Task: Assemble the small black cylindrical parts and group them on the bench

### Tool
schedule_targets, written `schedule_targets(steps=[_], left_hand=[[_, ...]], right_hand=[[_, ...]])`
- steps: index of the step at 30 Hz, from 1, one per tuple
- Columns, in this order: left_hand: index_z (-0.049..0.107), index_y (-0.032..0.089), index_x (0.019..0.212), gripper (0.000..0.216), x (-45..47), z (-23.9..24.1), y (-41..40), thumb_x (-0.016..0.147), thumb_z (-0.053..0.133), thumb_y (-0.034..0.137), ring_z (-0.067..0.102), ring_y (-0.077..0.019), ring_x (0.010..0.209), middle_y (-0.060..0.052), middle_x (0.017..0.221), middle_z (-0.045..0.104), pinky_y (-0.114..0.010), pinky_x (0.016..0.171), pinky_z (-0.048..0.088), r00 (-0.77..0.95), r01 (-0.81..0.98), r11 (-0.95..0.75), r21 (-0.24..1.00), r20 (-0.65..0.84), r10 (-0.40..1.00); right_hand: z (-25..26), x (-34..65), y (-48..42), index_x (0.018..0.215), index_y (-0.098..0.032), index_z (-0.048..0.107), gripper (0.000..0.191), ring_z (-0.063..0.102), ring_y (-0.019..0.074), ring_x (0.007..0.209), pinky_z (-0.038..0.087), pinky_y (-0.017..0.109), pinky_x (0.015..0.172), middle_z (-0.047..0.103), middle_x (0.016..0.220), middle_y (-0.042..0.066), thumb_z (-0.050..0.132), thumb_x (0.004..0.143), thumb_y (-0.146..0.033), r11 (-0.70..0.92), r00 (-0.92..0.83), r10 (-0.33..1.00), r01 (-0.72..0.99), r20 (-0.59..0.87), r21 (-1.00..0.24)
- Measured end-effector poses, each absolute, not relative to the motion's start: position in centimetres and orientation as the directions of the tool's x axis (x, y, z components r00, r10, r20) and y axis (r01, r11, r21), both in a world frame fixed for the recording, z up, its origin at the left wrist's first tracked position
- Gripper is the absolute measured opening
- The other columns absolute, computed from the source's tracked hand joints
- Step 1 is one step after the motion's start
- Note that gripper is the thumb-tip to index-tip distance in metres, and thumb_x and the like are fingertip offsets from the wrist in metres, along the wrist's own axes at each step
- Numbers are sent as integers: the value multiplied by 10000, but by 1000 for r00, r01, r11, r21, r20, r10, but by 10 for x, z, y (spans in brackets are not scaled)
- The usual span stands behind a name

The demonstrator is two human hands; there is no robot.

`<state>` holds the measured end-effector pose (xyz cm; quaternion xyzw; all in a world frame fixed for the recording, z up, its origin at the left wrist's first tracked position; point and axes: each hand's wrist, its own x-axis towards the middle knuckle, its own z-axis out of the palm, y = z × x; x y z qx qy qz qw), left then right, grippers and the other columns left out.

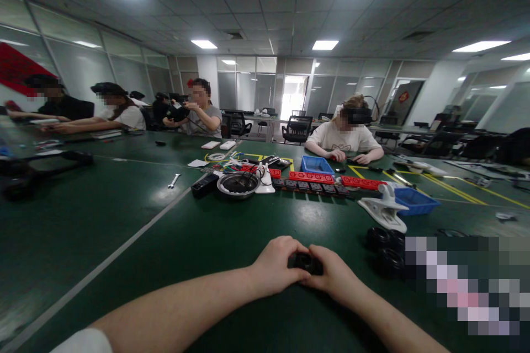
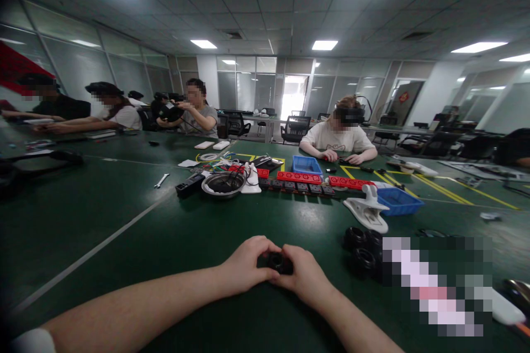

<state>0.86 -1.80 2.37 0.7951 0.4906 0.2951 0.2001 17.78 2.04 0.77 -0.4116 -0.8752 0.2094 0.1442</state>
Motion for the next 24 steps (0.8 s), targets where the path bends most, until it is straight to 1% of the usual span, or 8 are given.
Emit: schedule_targets(steps=[3, 5, 9, 12, 14, 17, 20, 24], left_hand=[[593, 202, 922, 311, 10, 22, -20, 644, 704, 286, 525, -187, 798, -1, 836, 570, -296, 724, 404, 285, 703, -392, 593, 270, 920], [580, 214, 984, 328, 9, 23, -21, 675, 681, 258, 524, -192, 843, -9, 886, 582, -307, 764, 403, 316, 688, -425, 588, 284, 905], [531, 219, 1105, 380, 5, 24, -21, 737, 617, 184, 508, -180, 952, -25, 1019, 588, -294, 854, 386, 426, 619, -531, 579, 320, 846], [516, 217, 1137, 405, 5, 24, -21, 745, 604, 167, 504, -174, 982, -30, 1058, 591, -294, 884, 375, 443, 602, -545, 584, 323, 836], [532, 233, 1117, 387, 6, 23, -20, 742, 602, 170, 512, -176, 972, -21, 1042, 600, -298, 875, 382, 436, 603, -526, 599, 305, 847], [551, 249, 1083, 357, 7, 21, -18, 737, 598, 179, 519, -180, 961, -12, 1018, 600, -300, 862, 390, 414, 601, -492, 631, 280, 866], [570, 240, 1028, 314, 8, 18, -15, 718, 609, 205, 532, -194, 930, -12, 973, 604, -317, 836, 400, 379, 622, -457, 636, 266, 886], [581, 213, 907, 253, 11, 19, -14, 671, 651, 271, 541, -227, 869, -12, 877, 600, -361, 783, 417, 288, 695, -386, 606, 257, 922]], right_hand=[[6, 171, 14, 805, -146, 555, 252, 502, 204, 744, 350, 297, 653, 567, 789, 54, 628, 660, -338, 606, -579, 794, 732, 185, -312], [8, 171, 14, 881, -148, 564, 331, 498, 226, 804, 354, 328, 705, 560, 851, 70, 636, 655, -378, 637, -608, 770, 716, 193, -287], [12, 184, 23, 998, -178, 555, 386, 496, 204, 842, 379, 309, 728, 539, 915, 55, 658, 654, -321, 683, -721, 682, 566, 125, -461], [13, 192, 29, 908, -166, 588, 245, 506, 169, 779, 393, 268, 681, 542, 847, 31, 643, 686, -252, 665, -767, 635, 482, 93, -571], [13, 193, 30, 830, -150, 591, 209, 503, 150, 729, 388, 244, 643, 532, 789, 12, 676, 658, -235, 648, -744, 660, 495, 102, -578], [12, 190, 27, 725, -144, 561, 250, 485, 136, 677, 361, 224, 583, 513, 727, -6, 729, 599, -280, 623, -681, 724, 572, 115, -533], [10, 184, 20, 716, -150, 540, 318, 475, 144, 657, 344, 241, 571, 519, 699, -1, 690, 624, -415, 642, -639, 753, 664, 156, -383], [10, 181, 13, 818, -143, 547, 438, 488, 197, 746, 362, 315, 664, 545, 786, 53, 564, 687, -561, 680, -645, 733, 709, 216, -188]])
